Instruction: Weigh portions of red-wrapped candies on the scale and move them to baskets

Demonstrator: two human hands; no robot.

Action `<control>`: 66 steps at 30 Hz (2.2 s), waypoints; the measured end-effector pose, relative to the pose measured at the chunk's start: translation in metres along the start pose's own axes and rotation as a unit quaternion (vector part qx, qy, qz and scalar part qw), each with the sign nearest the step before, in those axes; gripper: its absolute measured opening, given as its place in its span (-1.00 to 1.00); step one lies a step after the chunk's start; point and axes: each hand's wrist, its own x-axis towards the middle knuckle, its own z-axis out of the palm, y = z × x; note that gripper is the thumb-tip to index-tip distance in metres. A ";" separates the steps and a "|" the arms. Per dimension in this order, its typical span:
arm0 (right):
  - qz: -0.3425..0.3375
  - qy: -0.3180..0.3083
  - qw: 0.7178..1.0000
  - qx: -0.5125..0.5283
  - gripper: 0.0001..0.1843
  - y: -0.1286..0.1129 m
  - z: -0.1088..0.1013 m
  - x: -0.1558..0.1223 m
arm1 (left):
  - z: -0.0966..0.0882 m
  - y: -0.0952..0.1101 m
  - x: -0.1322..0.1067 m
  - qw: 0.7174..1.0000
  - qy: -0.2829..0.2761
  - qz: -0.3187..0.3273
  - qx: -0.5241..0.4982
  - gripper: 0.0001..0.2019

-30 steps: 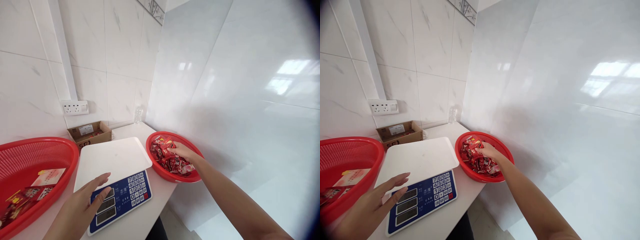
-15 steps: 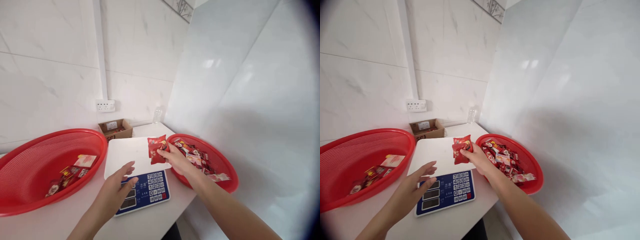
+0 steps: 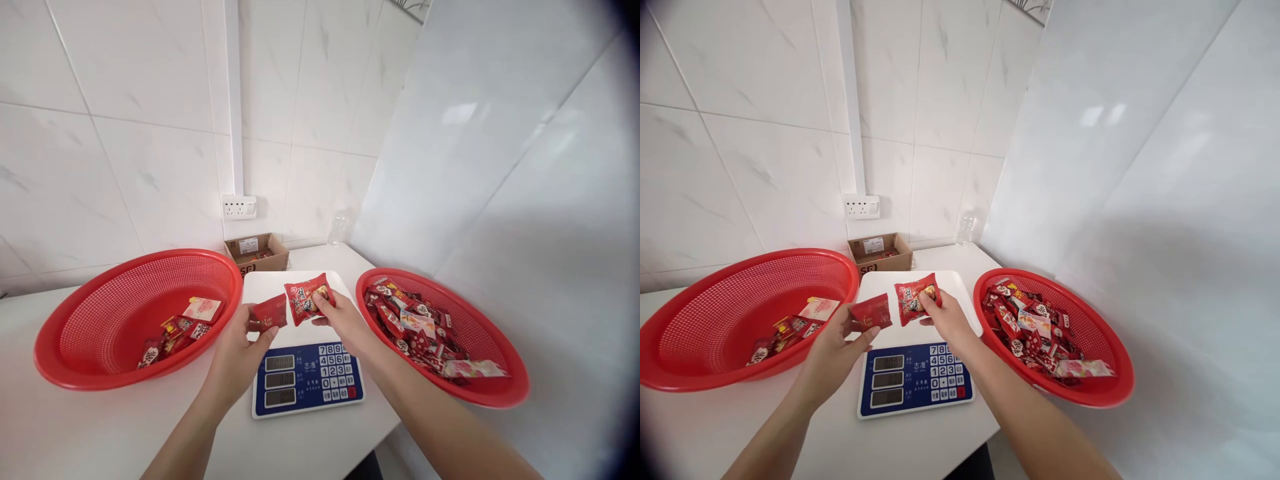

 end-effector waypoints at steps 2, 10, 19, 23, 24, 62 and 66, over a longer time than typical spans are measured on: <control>0.022 0.017 0.999 -0.036 -0.53 0.006 -0.011 0.011 | -0.004 -0.002 0.001 0.999 0.014 0.023 0.044 -0.72; -0.131 0.094 0.938 -0.308 -0.46 0.006 -0.021 0.004 | 0.002 -0.021 0.002 0.950 0.035 0.166 0.264 -0.70; -0.311 -0.034 0.851 -0.422 -0.74 0.035 0.009 -0.035 | 0.017 -0.041 0.007 0.915 -0.057 0.221 0.332 -0.58; -0.296 -0.029 0.817 -0.495 -0.78 0.042 0.010 -0.030 | 0.017 -0.045 0.007 0.906 -0.083 0.209 0.358 -0.50; -0.291 -0.038 0.815 -0.500 -0.80 0.041 0.009 -0.030 | 0.017 -0.044 0.006 0.905 -0.091 0.206 0.362 -0.52; 0.109 0.039 0.739 -0.664 -0.56 0.015 -0.165 -0.017 | 0.005 -0.036 0.009 0.901 -0.088 0.221 0.364 -0.41; 0.129 0.106 0.699 -0.696 -0.44 0.014 -0.178 -0.015 | 0.004 -0.039 0.011 0.905 -0.083 0.216 0.358 -0.43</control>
